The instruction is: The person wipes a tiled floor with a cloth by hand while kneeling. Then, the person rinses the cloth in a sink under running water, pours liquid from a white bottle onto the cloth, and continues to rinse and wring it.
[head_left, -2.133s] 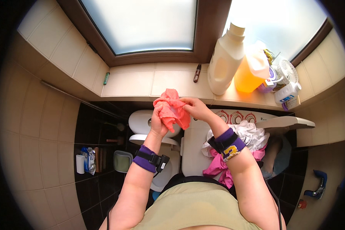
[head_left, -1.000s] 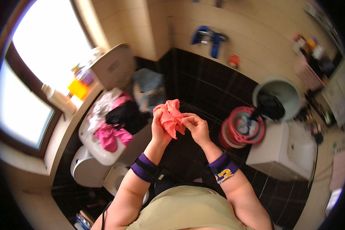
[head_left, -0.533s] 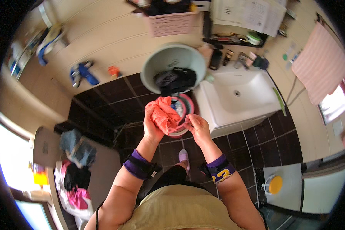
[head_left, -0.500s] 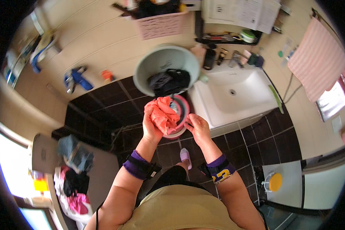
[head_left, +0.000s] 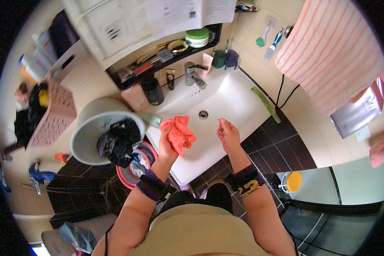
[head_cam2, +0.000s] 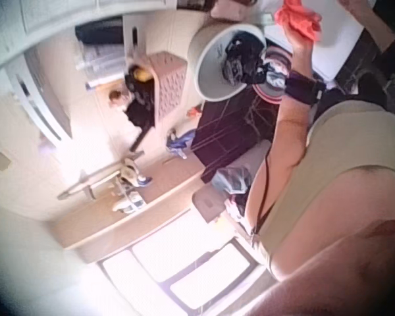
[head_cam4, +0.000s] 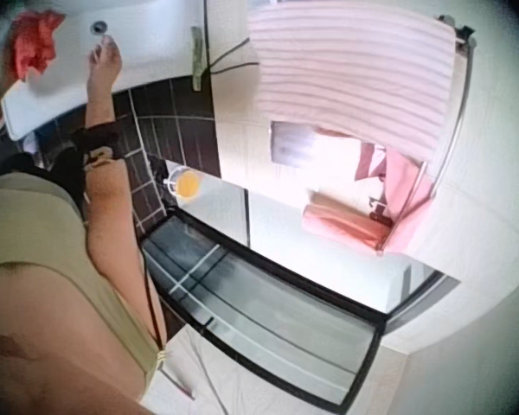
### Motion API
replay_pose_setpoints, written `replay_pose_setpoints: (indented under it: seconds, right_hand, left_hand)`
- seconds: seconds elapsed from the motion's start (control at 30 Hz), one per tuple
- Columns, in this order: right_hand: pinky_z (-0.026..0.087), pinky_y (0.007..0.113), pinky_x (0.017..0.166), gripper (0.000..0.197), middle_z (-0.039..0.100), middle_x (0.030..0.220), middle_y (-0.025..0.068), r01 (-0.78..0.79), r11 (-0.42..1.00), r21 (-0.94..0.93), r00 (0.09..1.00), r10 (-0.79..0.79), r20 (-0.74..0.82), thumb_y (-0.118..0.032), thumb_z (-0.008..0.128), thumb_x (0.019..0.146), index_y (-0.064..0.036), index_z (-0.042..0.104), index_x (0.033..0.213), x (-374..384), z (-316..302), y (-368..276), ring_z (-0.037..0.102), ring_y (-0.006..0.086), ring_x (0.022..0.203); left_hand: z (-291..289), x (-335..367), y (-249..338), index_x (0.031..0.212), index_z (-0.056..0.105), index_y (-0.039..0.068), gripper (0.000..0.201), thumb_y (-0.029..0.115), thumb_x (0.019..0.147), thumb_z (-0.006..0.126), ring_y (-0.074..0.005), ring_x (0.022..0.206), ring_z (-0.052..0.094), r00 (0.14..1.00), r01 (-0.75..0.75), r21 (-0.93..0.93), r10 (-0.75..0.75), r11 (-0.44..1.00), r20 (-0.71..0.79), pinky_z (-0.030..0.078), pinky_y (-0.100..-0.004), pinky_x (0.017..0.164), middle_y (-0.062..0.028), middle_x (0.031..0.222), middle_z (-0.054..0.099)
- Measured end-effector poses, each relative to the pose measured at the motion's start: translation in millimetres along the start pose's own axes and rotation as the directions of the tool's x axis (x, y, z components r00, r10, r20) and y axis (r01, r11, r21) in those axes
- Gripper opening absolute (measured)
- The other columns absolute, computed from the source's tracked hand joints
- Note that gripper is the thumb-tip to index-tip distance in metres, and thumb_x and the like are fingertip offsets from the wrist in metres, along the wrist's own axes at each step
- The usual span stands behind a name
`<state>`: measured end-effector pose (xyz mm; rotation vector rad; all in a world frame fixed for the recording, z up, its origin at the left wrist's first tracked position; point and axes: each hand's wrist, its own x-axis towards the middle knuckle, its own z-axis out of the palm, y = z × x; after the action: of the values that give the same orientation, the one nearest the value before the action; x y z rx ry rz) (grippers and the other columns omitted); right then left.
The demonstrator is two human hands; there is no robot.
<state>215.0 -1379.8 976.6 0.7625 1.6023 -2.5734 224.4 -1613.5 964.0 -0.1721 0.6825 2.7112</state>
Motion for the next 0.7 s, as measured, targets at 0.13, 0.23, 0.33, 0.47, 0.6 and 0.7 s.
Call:
replay_pose_setpoints:
  seconds: [0.13,0.23,0.33,0.47,0.6,0.7]
  right_hand:
    - [0.050,0.026,0.075,0.028,0.065,0.103,0.0002,0.020,0.996,-0.082,0.998,-0.024,-0.053,-0.027,0.067,0.090,-0.0054,0.064,0.107,84,-35,-27,0.056,0.0089,0.087]
    - [0.050,0.026,0.072,0.025,0.067,0.099,0.0000,-0.009,0.960,-0.278,0.998,-0.011,-0.070,-0.026,0.068,0.089,-0.0052,0.066,0.103,153,-51,-38,0.057,0.0086,0.083]
    - [0.050,0.026,0.066,0.021,0.069,0.089,0.0023,0.073,0.824,-0.562,0.995,-0.023,0.095,-0.026,0.068,0.089,-0.0061,0.071,0.095,220,-79,-43,0.061,0.0102,0.075]
    - [0.052,0.035,0.065,0.013,0.069,0.081,0.0081,0.521,0.244,-0.818,0.850,-0.059,0.524,-0.023,0.067,0.084,-0.0113,0.071,0.087,274,-58,-44,0.066,0.0234,0.076]
    - [0.051,0.041,0.065,0.006,0.068,0.078,0.0067,0.757,-0.040,-0.652,0.650,0.141,0.747,-0.021,0.066,0.079,-0.0152,0.068,0.080,306,2,-60,0.066,0.0278,0.075]
    - [0.050,0.042,0.063,0.007,0.068,0.077,0.0070,0.887,-0.192,-0.419,0.457,0.255,0.852,-0.021,0.067,0.076,-0.0150,0.068,0.080,320,54,-74,0.066,0.0285,0.076]
  left_hand:
    - [-2,47,-11,0.136,0.040,0.009,0.056,0.043,0.092,0.048,-0.0331,0.104,0.058,0.985,-0.068,0.000,0.067,0.998,-0.156,0.053,-0.0485,0.070,-0.0121,0.131,0.052]
    - [-1,70,-14,0.137,0.040,0.009,0.056,0.041,0.092,0.049,-0.0327,0.106,0.058,0.963,-0.189,0.068,0.198,0.980,-0.183,0.054,-0.0469,0.071,-0.0119,0.136,0.049]
    - [16,78,-36,0.136,0.041,0.005,0.052,0.034,0.094,0.048,-0.0313,0.117,0.053,0.912,-0.258,0.023,0.252,0.966,-0.323,0.048,-0.0484,0.094,-0.0146,0.136,0.049]
    - [7,70,-57,0.140,0.037,0.002,0.059,0.037,0.093,0.048,-0.0303,0.128,0.045,0.835,-0.368,0.113,0.381,0.923,-0.396,0.041,-0.0450,0.103,-0.0135,0.142,0.046]
    - [26,65,-76,0.138,0.039,0.003,0.057,0.035,0.092,0.049,-0.0296,0.126,0.047,0.760,-0.460,0.077,0.437,0.885,-0.481,0.042,-0.0444,0.101,-0.0141,0.142,0.045]
    - [32,59,-85,0.135,0.041,0.003,0.055,0.036,0.092,0.049,-0.0290,0.126,0.047,0.676,-0.513,0.121,0.487,0.850,-0.552,0.043,-0.0444,0.100,-0.0133,0.141,0.046]
